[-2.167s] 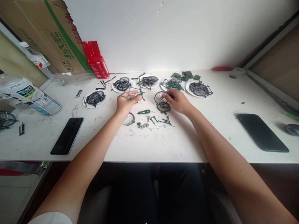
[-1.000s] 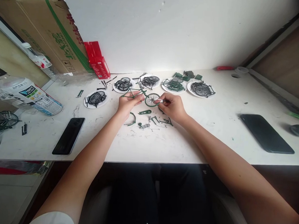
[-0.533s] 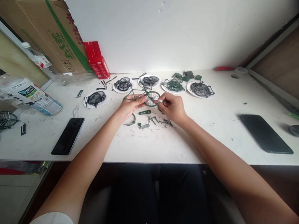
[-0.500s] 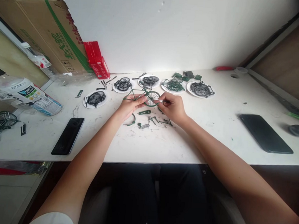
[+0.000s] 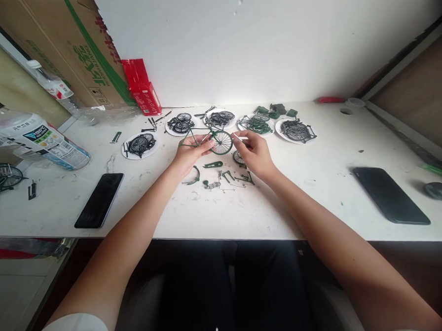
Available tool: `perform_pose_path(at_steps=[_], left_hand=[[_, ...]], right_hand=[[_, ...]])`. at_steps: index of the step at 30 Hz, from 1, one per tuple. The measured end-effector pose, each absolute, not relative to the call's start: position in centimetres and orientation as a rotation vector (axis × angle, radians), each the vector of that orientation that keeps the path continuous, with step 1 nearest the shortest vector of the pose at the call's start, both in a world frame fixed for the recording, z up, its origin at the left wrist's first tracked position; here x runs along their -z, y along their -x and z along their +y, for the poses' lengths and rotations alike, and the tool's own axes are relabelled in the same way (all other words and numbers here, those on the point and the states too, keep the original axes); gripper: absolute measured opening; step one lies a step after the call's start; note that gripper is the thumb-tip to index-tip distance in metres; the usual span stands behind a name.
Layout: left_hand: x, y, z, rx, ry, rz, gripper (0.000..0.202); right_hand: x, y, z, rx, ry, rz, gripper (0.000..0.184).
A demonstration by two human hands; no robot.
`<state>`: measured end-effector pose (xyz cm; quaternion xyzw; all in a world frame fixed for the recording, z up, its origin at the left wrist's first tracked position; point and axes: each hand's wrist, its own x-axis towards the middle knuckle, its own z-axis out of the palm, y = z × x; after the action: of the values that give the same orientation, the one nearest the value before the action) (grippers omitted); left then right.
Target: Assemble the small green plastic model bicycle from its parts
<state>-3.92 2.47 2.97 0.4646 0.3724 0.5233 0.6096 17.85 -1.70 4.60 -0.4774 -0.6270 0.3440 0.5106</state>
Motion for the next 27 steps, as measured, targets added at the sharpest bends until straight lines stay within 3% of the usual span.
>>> perform_pose_path(at_steps=[4,20,27], left_hand=[[-3.0,3.9,2.4,-1.212,-1.113,0.871,0.047],[-2.8,3.5,1.9,-1.189,-1.216,0.871,0.052],[-4.4,4.6,2.1,-1.059,-1.15,0.756,0.066]], right_hand=[[-4.8,-17.8,-1.6,-0.957,1.1,-1.481,0.064],[-4.4,-17.2,-1.9,-0.973,1.146,-1.512,0.065],[-4.0,-17.8,-1.2,-0.92,1.124,-1.458,0.071]])
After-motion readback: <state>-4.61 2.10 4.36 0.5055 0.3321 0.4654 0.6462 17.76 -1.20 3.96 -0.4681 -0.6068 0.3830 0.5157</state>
